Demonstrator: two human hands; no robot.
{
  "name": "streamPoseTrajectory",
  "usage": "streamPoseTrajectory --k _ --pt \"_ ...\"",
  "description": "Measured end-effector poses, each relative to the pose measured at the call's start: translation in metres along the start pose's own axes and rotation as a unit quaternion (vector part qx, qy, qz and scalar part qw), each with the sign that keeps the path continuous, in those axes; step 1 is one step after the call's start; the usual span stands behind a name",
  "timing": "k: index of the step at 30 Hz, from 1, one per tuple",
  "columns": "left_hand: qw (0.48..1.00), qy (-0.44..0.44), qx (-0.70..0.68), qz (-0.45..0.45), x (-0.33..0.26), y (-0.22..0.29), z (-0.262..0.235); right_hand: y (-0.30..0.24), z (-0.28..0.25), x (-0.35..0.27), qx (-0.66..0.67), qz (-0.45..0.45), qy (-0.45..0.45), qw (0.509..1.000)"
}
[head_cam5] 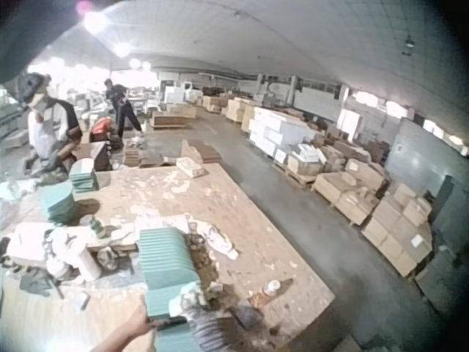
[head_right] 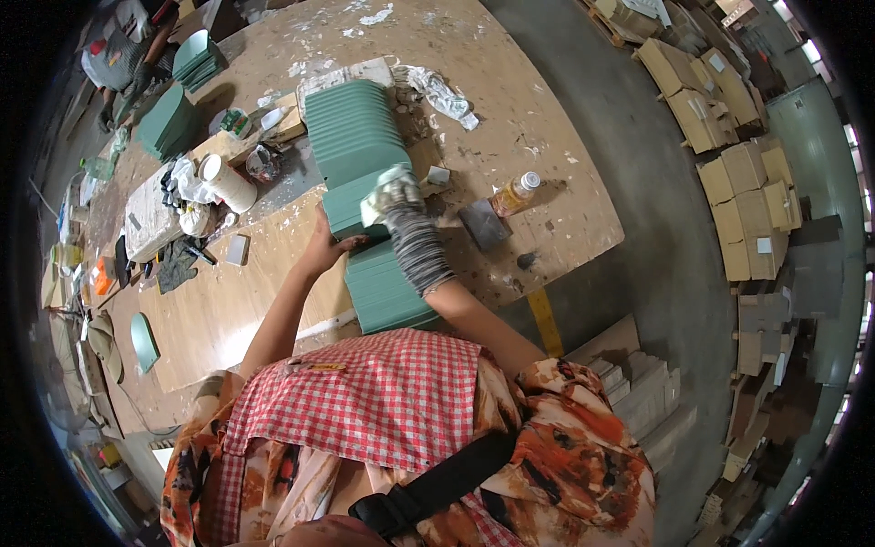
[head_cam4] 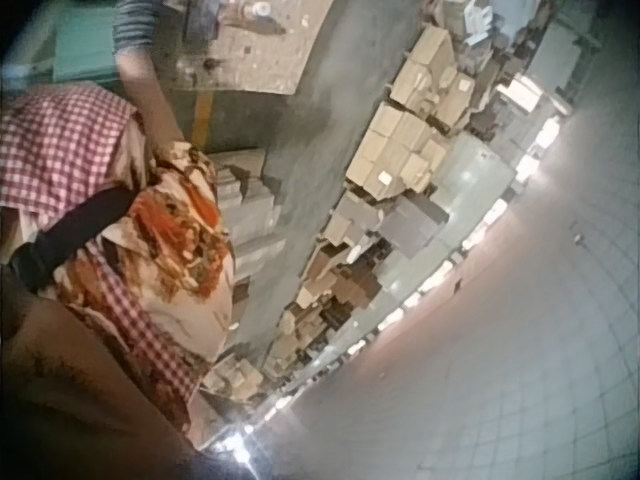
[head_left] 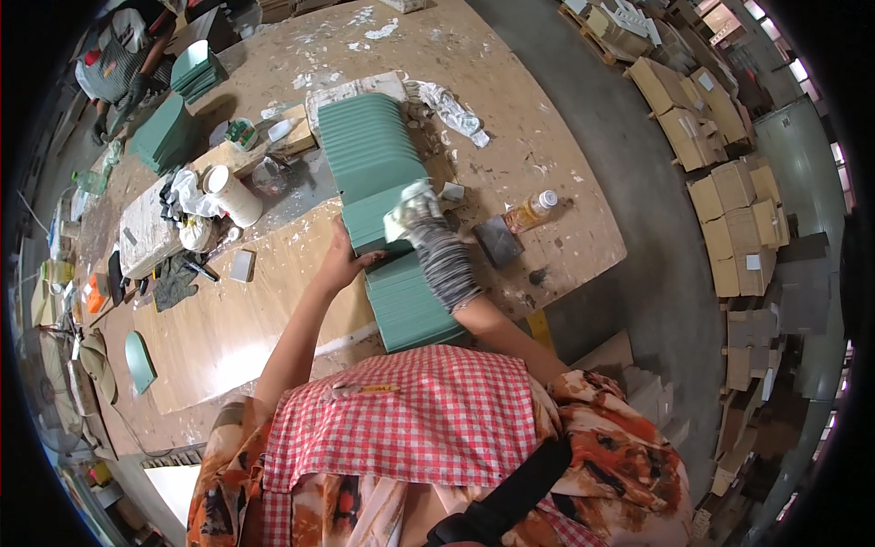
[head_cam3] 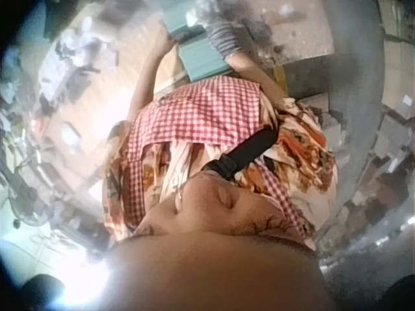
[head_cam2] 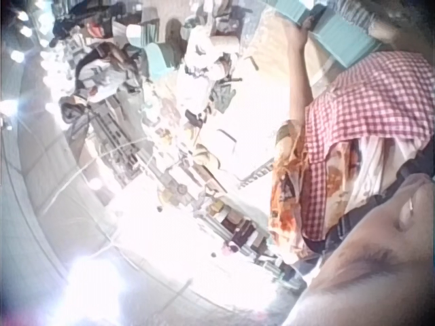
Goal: The person cleans a stack of green plastic parts using a cloth. The person wipes the top surface of the stack, picks up individual pieces to wipe their edges, and moves them between different stacks on the workbench.
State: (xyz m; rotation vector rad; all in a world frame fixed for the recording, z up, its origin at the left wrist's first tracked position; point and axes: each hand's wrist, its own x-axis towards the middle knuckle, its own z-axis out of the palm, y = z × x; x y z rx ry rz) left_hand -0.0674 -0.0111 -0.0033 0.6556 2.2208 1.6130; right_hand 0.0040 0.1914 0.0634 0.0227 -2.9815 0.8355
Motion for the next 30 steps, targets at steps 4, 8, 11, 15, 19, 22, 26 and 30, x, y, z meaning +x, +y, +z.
streamPoseTrajectory --k 4,8,11,15,19,22,26,30 --pt "0.998 -0.003 0.064 0.024 0.014 0.014 0.012 -0.022 -0.003 -0.006 -0.240 -0.084 -0.023 0.967" --pt "0.985 -0.010 0.150 0.087 0.017 0.009 0.010 0.001 -0.008 -0.006 -0.158 -0.062 0.036 0.985" --pt "0.998 -0.012 0.051 0.035 0.013 -0.002 0.006 0.032 -0.001 -0.004 0.181 0.030 0.121 0.975" --pt "0.992 -0.011 0.098 0.083 0.019 0.002 0.006 0.064 -0.012 0.002 0.360 0.142 0.080 0.919" --pt "0.991 -0.001 0.072 0.110 0.023 0.010 0.013 0.149 0.024 0.004 0.427 0.161 0.067 0.887" --pt "0.985 0.023 0.131 0.113 0.003 0.005 0.012 0.116 -0.005 -0.016 0.316 0.255 0.060 0.912" --pt "0.995 0.019 0.093 0.038 -0.009 0.009 0.005 0.071 -0.086 -0.009 -0.193 -0.141 0.228 0.944" --pt "0.990 0.010 0.121 0.066 -0.007 0.025 0.001 0.083 -0.159 -0.042 0.188 0.135 0.384 0.894"
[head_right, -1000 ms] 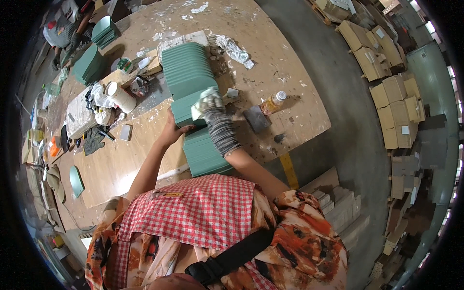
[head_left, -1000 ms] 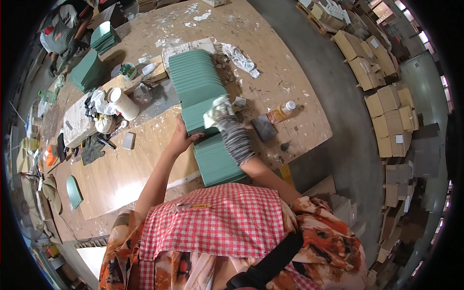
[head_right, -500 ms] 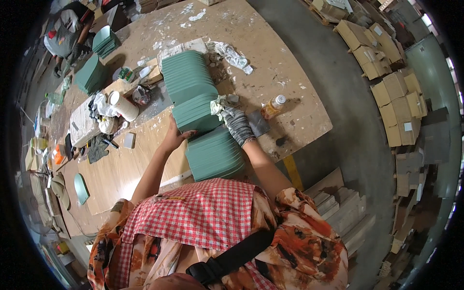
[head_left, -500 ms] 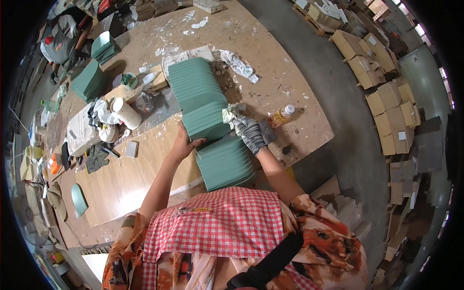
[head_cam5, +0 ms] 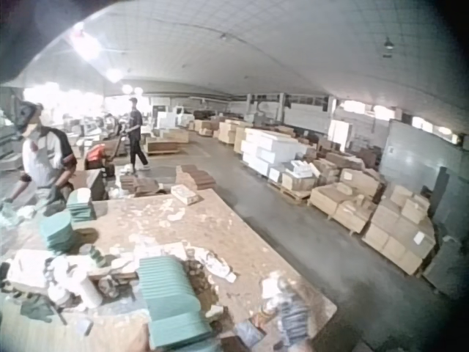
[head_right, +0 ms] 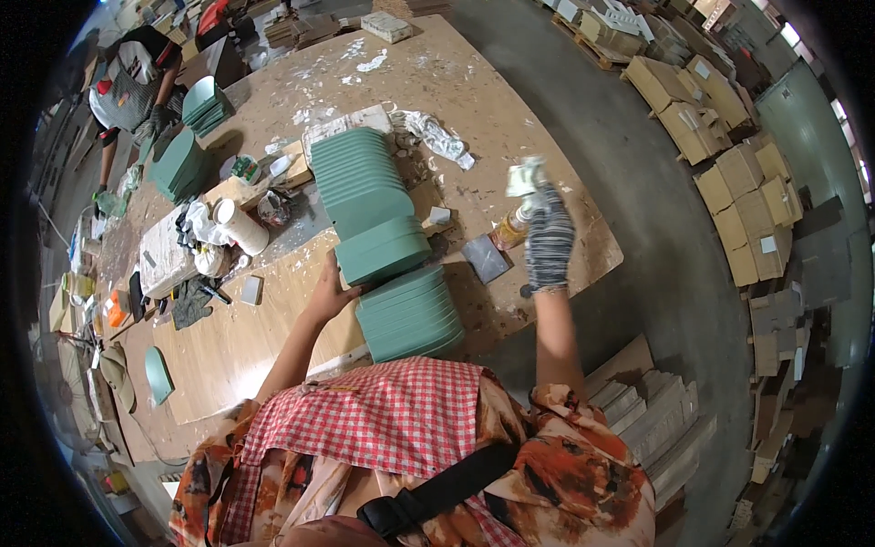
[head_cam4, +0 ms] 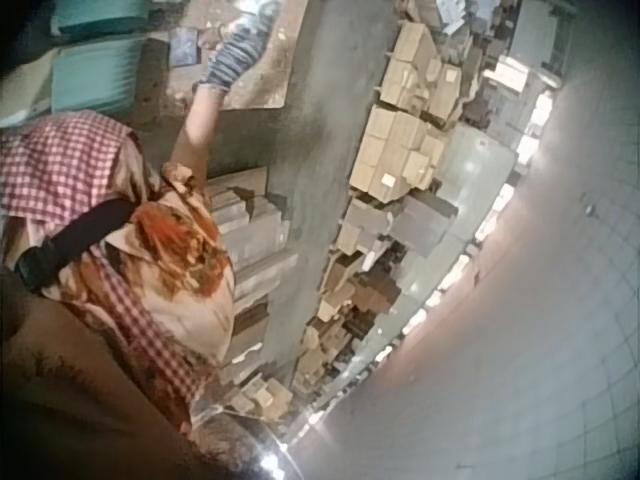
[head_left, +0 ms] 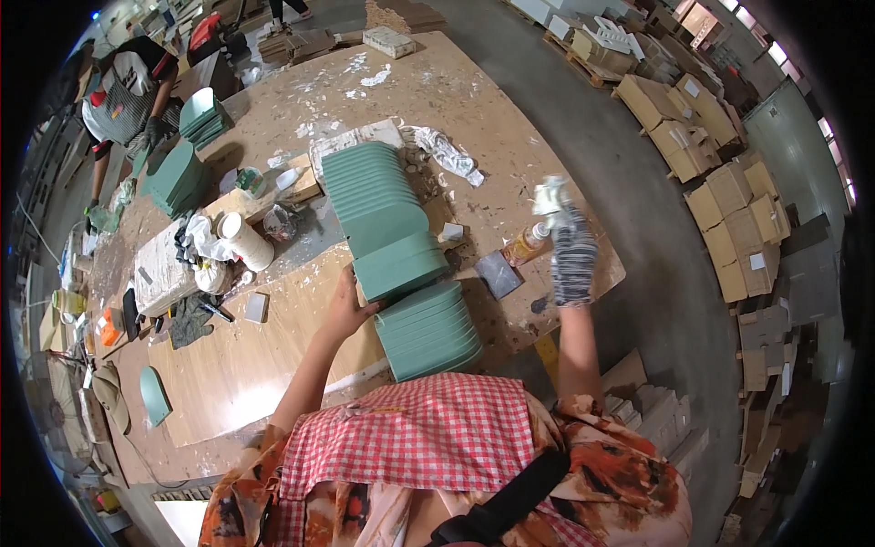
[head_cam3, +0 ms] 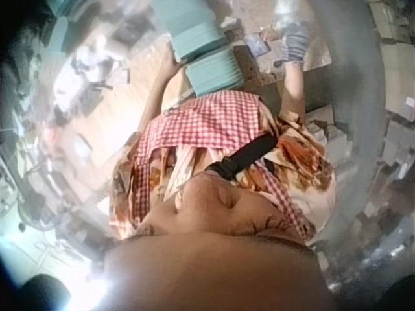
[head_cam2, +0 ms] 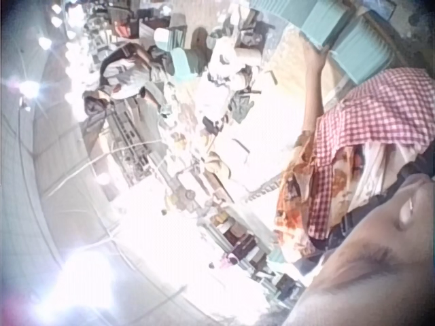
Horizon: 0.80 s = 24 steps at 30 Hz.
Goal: The person cleans a stack of green plastic parts using a cloth. The person wipes the top surface of the stack, picks up individual pieces to wipe their edges, and moves them between different stacks on the workbench.
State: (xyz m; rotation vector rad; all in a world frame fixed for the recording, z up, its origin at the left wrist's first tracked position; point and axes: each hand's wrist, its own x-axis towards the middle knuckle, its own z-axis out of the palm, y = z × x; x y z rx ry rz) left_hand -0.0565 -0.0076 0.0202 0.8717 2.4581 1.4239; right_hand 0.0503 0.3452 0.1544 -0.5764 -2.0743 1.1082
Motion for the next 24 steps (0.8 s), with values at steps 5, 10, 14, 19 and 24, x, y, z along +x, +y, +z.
streamPoseTrajectory --k 5,10,14,19,24 --pt "0.998 -0.044 -0.027 -0.022 -0.001 -0.005 -0.010 0.041 -0.005 0.004 -0.091 0.002 -0.036 0.995" --pt "0.993 -0.109 -0.020 -0.051 -0.001 0.018 -0.027 0.064 0.012 -0.005 0.207 0.166 -0.098 0.959" --pt "0.993 -0.100 -0.052 -0.032 -0.004 0.016 -0.024 0.055 0.011 0.000 -0.144 -0.003 -0.098 0.985" --pt "0.993 -0.098 -0.045 -0.041 -0.003 0.019 -0.023 0.076 0.022 0.006 -0.213 -0.028 -0.118 0.970" --pt "0.994 -0.092 -0.057 -0.035 -0.004 0.029 -0.026 0.076 0.030 0.000 -0.171 -0.062 -0.123 0.976"
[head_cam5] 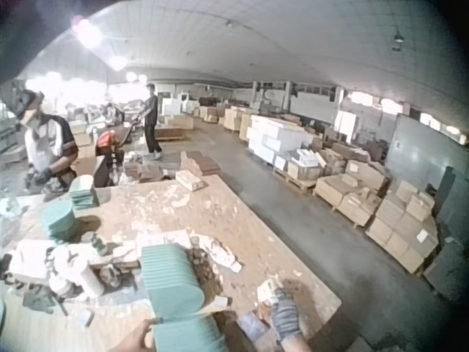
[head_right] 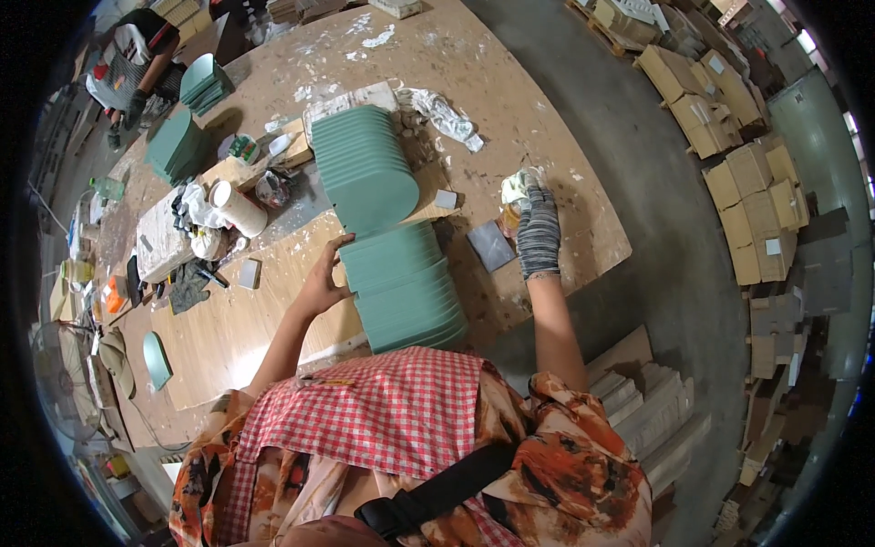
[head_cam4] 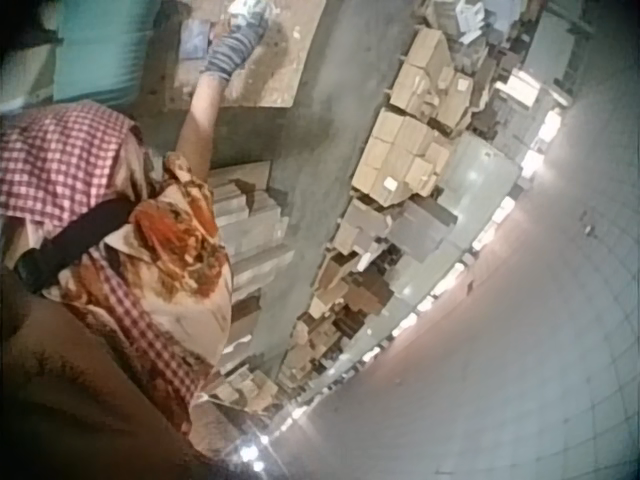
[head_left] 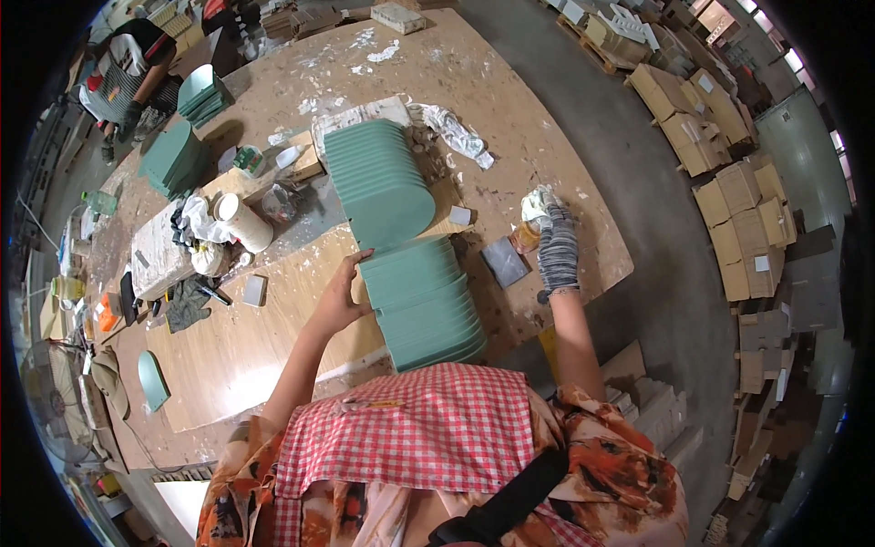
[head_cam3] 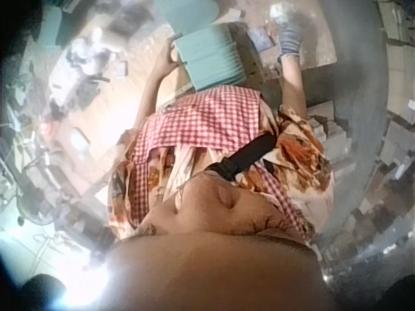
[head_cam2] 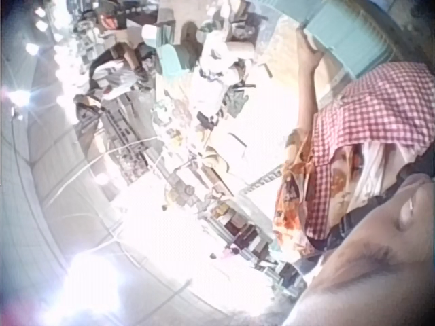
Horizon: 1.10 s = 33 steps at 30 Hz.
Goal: The person cleans a stack of green plastic parts using a cloth. The person wipes the top surface of the stack, picks up individual pieces to wipe their edges, and moves them between different stacks on the workbench.
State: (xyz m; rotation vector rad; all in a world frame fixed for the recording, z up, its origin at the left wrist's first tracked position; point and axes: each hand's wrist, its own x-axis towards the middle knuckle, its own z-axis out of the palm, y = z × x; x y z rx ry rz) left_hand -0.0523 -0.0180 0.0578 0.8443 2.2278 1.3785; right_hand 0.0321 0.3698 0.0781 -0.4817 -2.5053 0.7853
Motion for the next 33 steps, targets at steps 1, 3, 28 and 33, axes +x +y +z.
streamPoseTrajectory --k 1,3,28,33 --pt "1.000 -0.004 -0.002 0.003 0.002 0.003 0.001 0.014 0.006 -0.002 0.061 0.042 0.021 0.997" --pt "1.000 -0.003 -0.002 0.014 0.003 0.006 0.001 0.023 0.010 -0.003 0.123 0.085 0.039 0.988" --pt "1.000 0.005 0.000 -0.002 -0.008 -0.006 -0.001 0.032 -0.005 -0.009 0.113 0.041 0.109 0.987" --pt "1.000 -0.007 -0.004 0.021 0.000 0.002 -0.003 0.059 -0.042 0.004 0.179 -0.035 0.053 0.982"
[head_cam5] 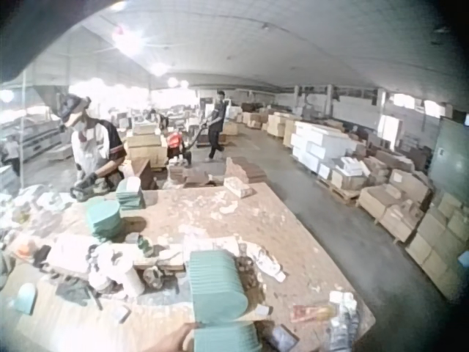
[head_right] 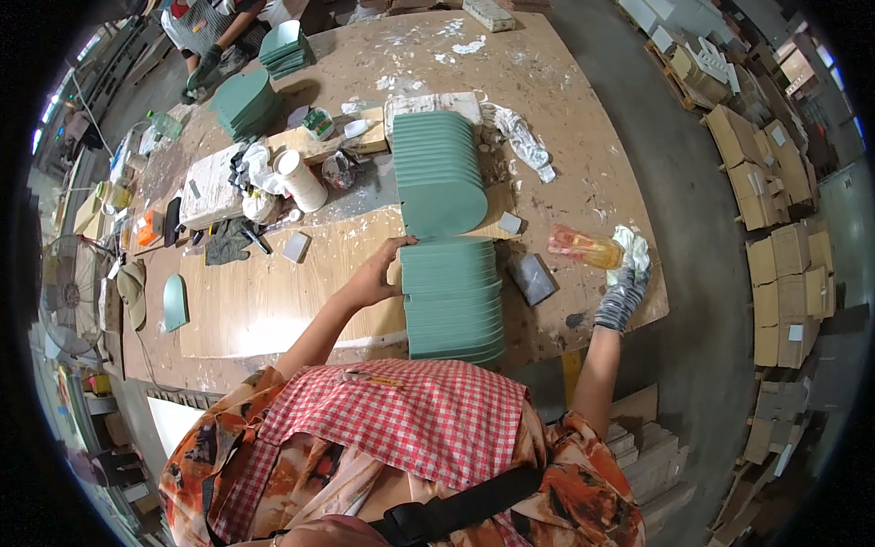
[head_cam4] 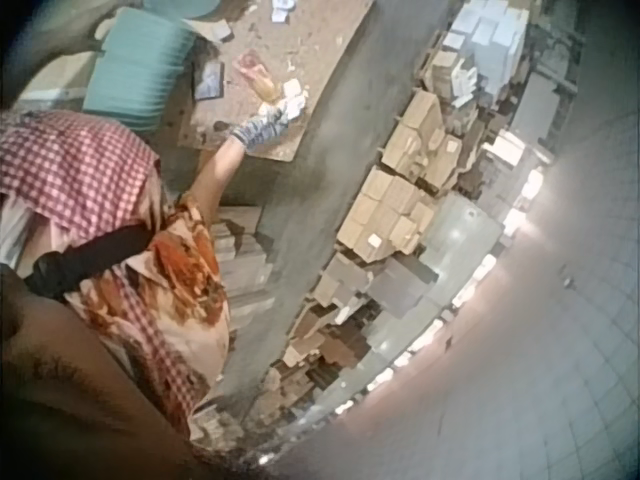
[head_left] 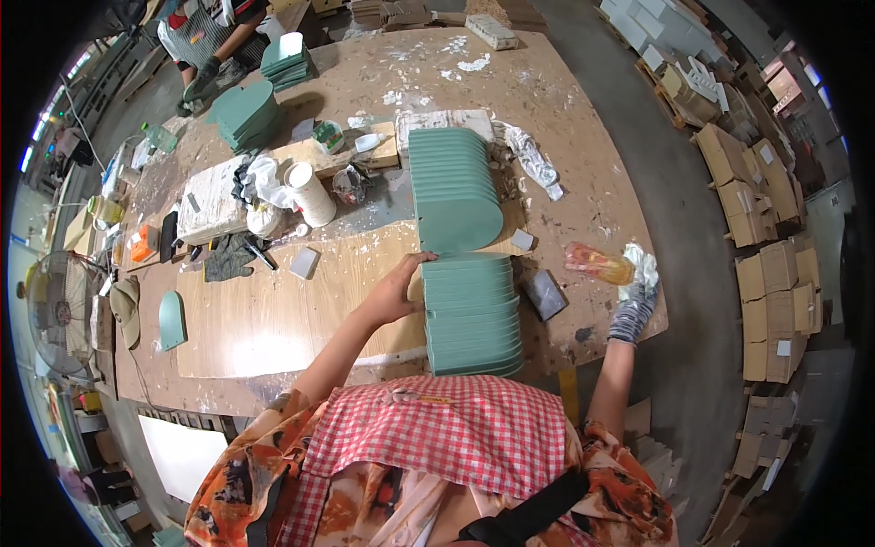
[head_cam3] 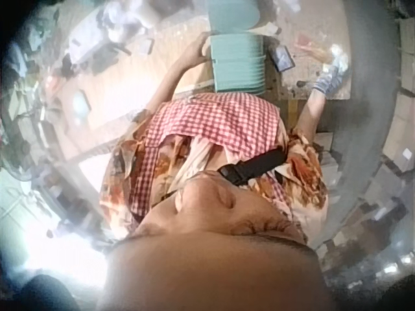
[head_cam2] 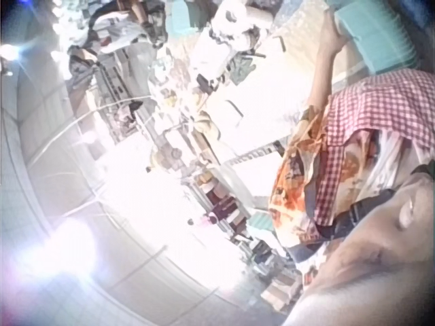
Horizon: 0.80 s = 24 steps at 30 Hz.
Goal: The person cleans a stack of green plastic parts using a cloth. The person wipes the top surface of the stack, picks up individual pieces to wipe their edges, and moves them between different stacks on the workbench.
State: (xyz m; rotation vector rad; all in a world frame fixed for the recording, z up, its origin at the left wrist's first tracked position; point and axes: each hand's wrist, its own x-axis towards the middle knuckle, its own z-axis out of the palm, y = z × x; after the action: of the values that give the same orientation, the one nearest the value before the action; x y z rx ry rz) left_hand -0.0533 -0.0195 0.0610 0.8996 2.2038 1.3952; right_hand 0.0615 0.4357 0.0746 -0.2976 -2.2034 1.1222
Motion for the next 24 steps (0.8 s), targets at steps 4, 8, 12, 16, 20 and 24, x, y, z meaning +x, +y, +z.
streamPoseTrajectory --k 4,8,12,16,20,24 --pt "0.999 0.024 0.028 0.016 -0.001 -0.007 0.002 -0.016 0.022 -0.017 0.159 0.139 0.085 0.974" --pt "0.999 0.026 0.038 0.008 -0.007 -0.009 0.000 -0.030 0.024 -0.017 -0.315 0.041 -0.045 0.947" --pt "0.999 0.019 0.035 0.011 -0.005 -0.004 0.005 -0.007 0.015 -0.015 0.060 0.073 0.083 0.992" --pt "0.999 0.034 0.034 -0.019 -0.018 0.003 -0.003 -0.057 0.020 0.010 0.068 -0.030 0.051 0.996" --pt "0.997 0.034 0.043 0.046 -0.013 0.019 0.000 -0.004 0.021 -0.007 -0.085 -0.005 0.097 0.992" --pt "0.996 0.032 0.046 0.074 -0.019 0.023 -0.009 -0.009 0.018 0.002 0.067 0.014 0.068 0.995"
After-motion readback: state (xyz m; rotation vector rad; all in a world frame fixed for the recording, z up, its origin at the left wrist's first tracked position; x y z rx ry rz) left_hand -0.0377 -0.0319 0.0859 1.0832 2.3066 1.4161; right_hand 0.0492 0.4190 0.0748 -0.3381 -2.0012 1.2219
